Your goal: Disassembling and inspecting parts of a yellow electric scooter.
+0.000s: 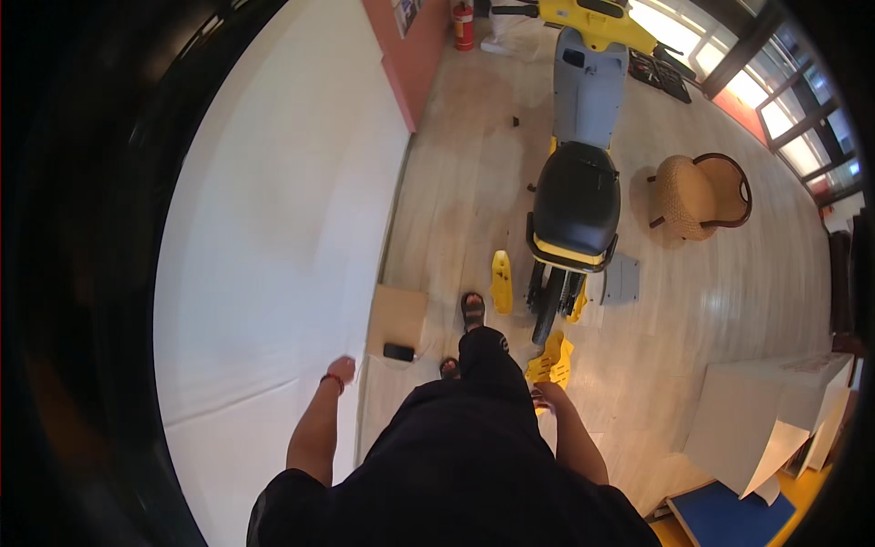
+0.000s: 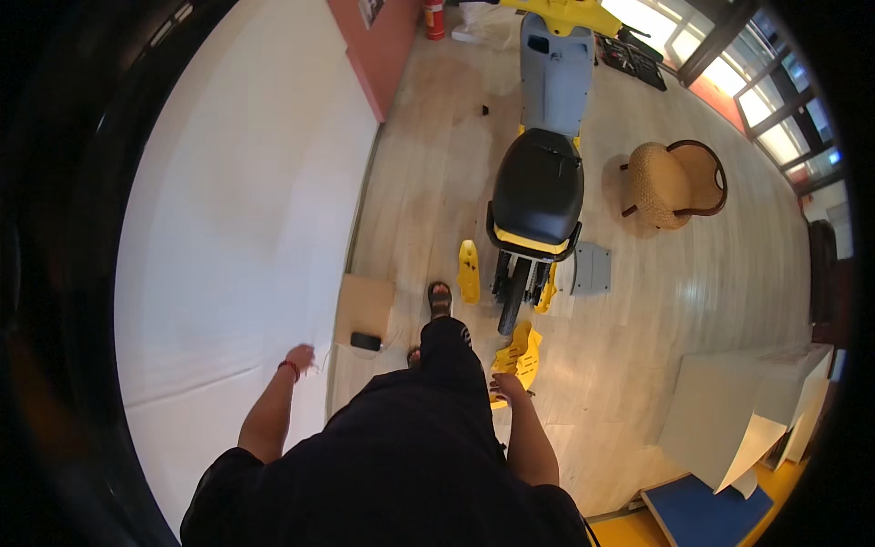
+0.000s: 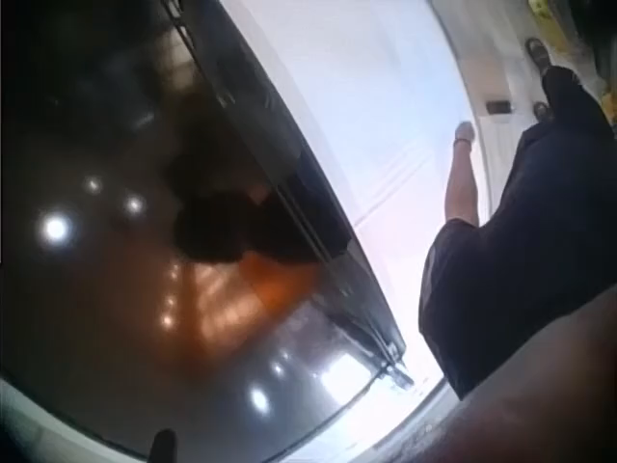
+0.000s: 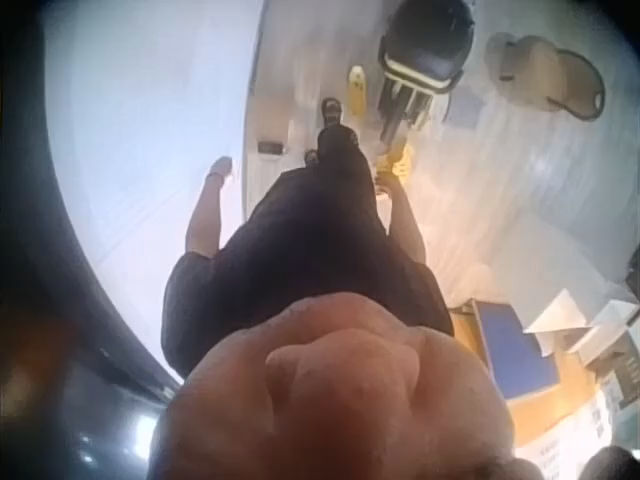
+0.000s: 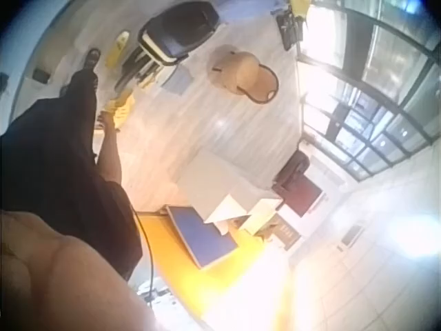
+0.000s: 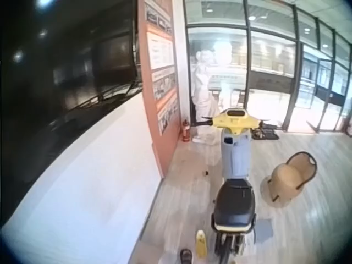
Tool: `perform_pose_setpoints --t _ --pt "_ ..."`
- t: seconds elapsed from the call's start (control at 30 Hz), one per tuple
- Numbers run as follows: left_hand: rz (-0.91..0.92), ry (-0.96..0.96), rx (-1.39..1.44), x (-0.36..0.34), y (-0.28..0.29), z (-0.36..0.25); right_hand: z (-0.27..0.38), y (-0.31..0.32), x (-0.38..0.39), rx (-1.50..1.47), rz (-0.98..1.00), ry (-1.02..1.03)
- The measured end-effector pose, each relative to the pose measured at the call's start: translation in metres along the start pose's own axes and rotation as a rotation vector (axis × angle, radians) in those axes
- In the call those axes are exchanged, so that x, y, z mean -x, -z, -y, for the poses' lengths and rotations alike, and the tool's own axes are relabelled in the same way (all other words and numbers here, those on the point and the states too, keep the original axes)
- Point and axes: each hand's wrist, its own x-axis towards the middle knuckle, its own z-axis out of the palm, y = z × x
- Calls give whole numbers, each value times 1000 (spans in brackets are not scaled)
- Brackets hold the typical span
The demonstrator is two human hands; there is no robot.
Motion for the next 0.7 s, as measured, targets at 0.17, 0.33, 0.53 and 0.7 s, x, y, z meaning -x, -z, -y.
perform_pose_setpoints --t 0.17,0.33,0.53,0.7 --pt "-34 188 879 -77 165 -124 16 17 -97 161 -18 -207" --pt "73 19 310 -105 232 -145 115 33 -68 -76 -5 -154" --pt "155 23 99 -194 271 -117 226 21 -25 -18 -1 77" --pt "189 35 -74 -274 331 -126 310 10 -15 153 77 208"
